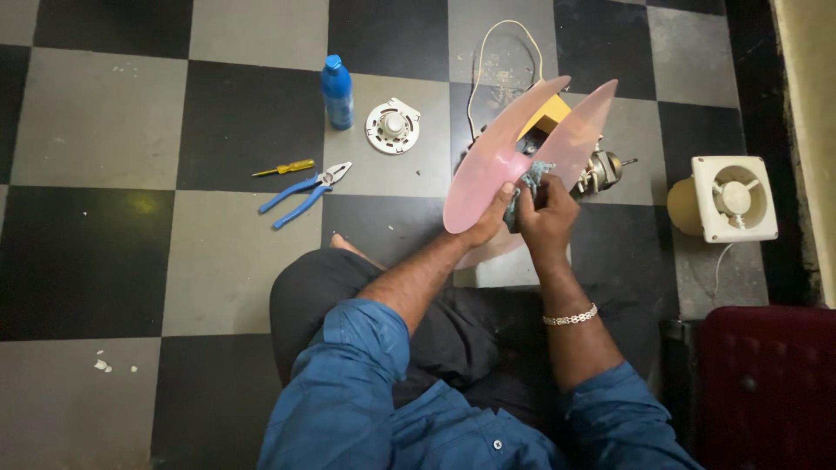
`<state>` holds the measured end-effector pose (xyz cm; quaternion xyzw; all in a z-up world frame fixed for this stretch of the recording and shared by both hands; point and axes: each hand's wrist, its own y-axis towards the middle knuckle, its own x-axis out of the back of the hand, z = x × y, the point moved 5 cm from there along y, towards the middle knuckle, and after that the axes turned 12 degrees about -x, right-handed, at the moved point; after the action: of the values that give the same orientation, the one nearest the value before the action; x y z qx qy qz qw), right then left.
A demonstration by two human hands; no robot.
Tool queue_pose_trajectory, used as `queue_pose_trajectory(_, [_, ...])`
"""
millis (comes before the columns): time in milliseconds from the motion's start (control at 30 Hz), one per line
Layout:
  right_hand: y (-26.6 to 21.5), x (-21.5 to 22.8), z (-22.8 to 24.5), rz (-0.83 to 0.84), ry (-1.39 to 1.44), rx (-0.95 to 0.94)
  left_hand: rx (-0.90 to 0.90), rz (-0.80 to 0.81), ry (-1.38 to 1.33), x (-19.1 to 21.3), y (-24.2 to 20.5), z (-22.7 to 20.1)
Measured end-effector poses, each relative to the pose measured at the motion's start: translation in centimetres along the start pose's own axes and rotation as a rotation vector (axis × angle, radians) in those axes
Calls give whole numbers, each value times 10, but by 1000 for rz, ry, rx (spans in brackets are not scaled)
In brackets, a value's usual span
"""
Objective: The person wipes a detached pink fan blade with a cloth, cleaning both sides of each blade. The person then places the blade on the floor and picks up the fan motor housing to inspect it.
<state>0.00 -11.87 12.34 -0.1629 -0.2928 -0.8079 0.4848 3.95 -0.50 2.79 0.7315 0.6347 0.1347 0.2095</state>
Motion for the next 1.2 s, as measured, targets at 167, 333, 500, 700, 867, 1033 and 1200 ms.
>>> queue_pose_trajectory(167, [0, -4, -8, 7, -34, -45, -45, -68, -21, 1, -2, 2])
queue_pose_trajectory(333, [-3, -13, -49, 249, 583, -503, 209, 73, -135, -12, -7, 33])
queue_pose_trajectory(500, [0, -10, -39, 390, 129, -155, 196, 7, -152, -11, -9, 49])
queue_pose_trajectory(700, [-10, 1, 14, 106, -209, 355, 138, -34, -37, 0, 2, 42])
queue_pose_trajectory(867, [-6, 7, 36, -27, -313, 302, 22, -29, -89, -1, 0, 27])
queue_pose_trajectory(1033, [-5, 2, 41, 76, -433, 167, 275, 10, -38, -2, -2, 42])
queue_pose_trajectory(1200, [-11, -3, 28, 208, -30, 52, 149, -19, -67, -8, -1, 48])
